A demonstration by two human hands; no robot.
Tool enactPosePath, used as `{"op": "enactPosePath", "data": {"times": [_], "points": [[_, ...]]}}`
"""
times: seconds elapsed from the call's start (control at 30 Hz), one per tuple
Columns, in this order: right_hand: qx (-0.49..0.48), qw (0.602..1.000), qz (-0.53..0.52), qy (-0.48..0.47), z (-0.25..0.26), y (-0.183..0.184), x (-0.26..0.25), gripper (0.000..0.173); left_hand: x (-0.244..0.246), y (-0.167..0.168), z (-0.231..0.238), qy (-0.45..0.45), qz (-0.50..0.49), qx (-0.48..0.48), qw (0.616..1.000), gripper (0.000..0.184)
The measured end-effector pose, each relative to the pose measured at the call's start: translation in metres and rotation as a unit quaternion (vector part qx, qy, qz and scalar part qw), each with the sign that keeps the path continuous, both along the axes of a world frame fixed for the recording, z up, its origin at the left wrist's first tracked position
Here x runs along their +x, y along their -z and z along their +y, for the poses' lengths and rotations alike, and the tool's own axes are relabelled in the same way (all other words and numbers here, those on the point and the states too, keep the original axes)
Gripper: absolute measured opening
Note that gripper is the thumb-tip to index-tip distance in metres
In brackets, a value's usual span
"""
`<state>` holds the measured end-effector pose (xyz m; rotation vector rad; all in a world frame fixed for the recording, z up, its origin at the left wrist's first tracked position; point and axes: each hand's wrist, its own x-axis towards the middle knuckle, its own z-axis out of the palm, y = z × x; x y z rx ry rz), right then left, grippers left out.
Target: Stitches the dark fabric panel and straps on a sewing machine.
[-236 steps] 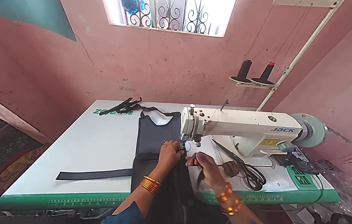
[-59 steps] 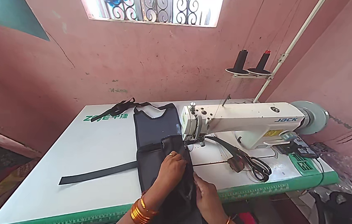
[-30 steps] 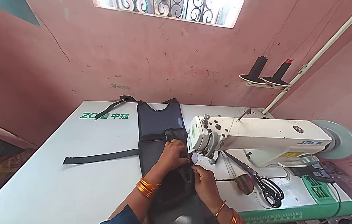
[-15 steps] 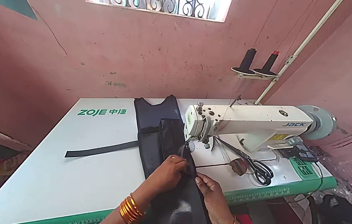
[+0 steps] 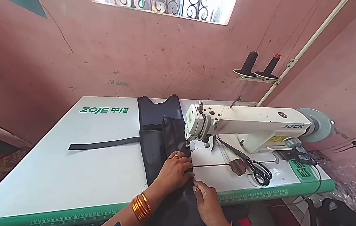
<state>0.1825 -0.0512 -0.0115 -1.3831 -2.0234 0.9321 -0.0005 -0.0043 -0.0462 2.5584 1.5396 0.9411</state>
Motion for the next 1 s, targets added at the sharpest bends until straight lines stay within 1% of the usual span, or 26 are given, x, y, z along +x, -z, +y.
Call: {"op": "enactPosePath", "data": {"times": [0.1,0.2,0.3,0.33,0.4,0.47,0.53,0.6,0.67,0.73,0.8,0.87,0.9,0.93,0.97,1.0], "points": [[0.030,1.000,0.005,0.000,0.016,0.004,-0.005,0.026,-0.005,-0.003,0.013,-0.004,-0.010,-0.023,1.000,0.027],[0.022,1.000,-0.004,0.003,0.034,-0.001,-0.012,0.028,-0.010,-0.006,0.029,-0.011,-0.015,-0.038,0.999,0.027],[0.005,1.000,-0.010,-0.008,0.041,-0.007,-0.016,0.035,-0.015,-0.010,0.044,-0.030,-0.021,-0.069,0.997,0.031],[0.013,1.000,-0.019,-0.013,0.040,-0.008,-0.017,0.037,-0.017,-0.012,0.049,-0.037,-0.022,-0.084,0.996,0.033],[0.076,0.996,-0.034,-0.007,0.040,-0.004,-0.018,0.035,-0.020,-0.017,0.059,-0.048,-0.021,-0.106,0.993,0.037],[0.136,0.990,-0.047,-0.002,0.046,0.004,-0.019,0.028,-0.024,-0.019,0.067,-0.050,-0.026,-0.119,0.991,0.040],[0.158,0.986,-0.053,-0.001,0.056,0.007,-0.022,0.023,-0.029,-0.024,0.076,-0.048,-0.026,-0.150,0.987,0.050],[0.142,0.988,-0.061,-0.004,0.066,0.005,-0.027,0.022,-0.034,-0.034,0.086,-0.047,-0.004,-0.215,0.976,0.074],[0.126,0.989,-0.077,-0.010,0.074,0.002,-0.031,0.021,-0.037,-0.038,0.095,-0.053,0.015,-0.240,0.969,0.092],[0.099,0.990,-0.098,-0.020,0.081,-0.002,-0.034,0.022,-0.038,-0.038,0.100,-0.066,0.008,-0.241,0.968,0.096],[0.076,0.990,-0.114,-0.023,0.085,-0.005,-0.038,0.023,-0.041,-0.037,0.103,-0.069,-0.007,-0.237,0.969,0.094],[0.050,0.990,-0.127,-0.033,0.087,-0.010,-0.037,0.025,-0.050,-0.036,0.106,-0.037,-0.054,-0.243,0.968,0.084],[0.038,0.991,-0.124,-0.043,0.087,-0.015,-0.032,0.026,-0.057,-0.038,0.110,-0.016,-0.106,-0.244,0.964,0.072],[0.039,0.992,-0.108,-0.055,0.085,-0.019,-0.024,0.027,-0.065,-0.040,0.114,-0.009,-0.171,-0.247,0.954,0.056],[0.058,0.992,-0.089,-0.066,0.081,-0.022,-0.010,0.026,-0.071,-0.042,0.116,-0.029,-0.231,-0.250,0.940,0.039],[0.093,0.990,-0.083,-0.069,0.078,-0.025,0.007,0.024,-0.075,-0.046,0.121,-0.072,-0.273,-0.250,0.926,0.030]]}}
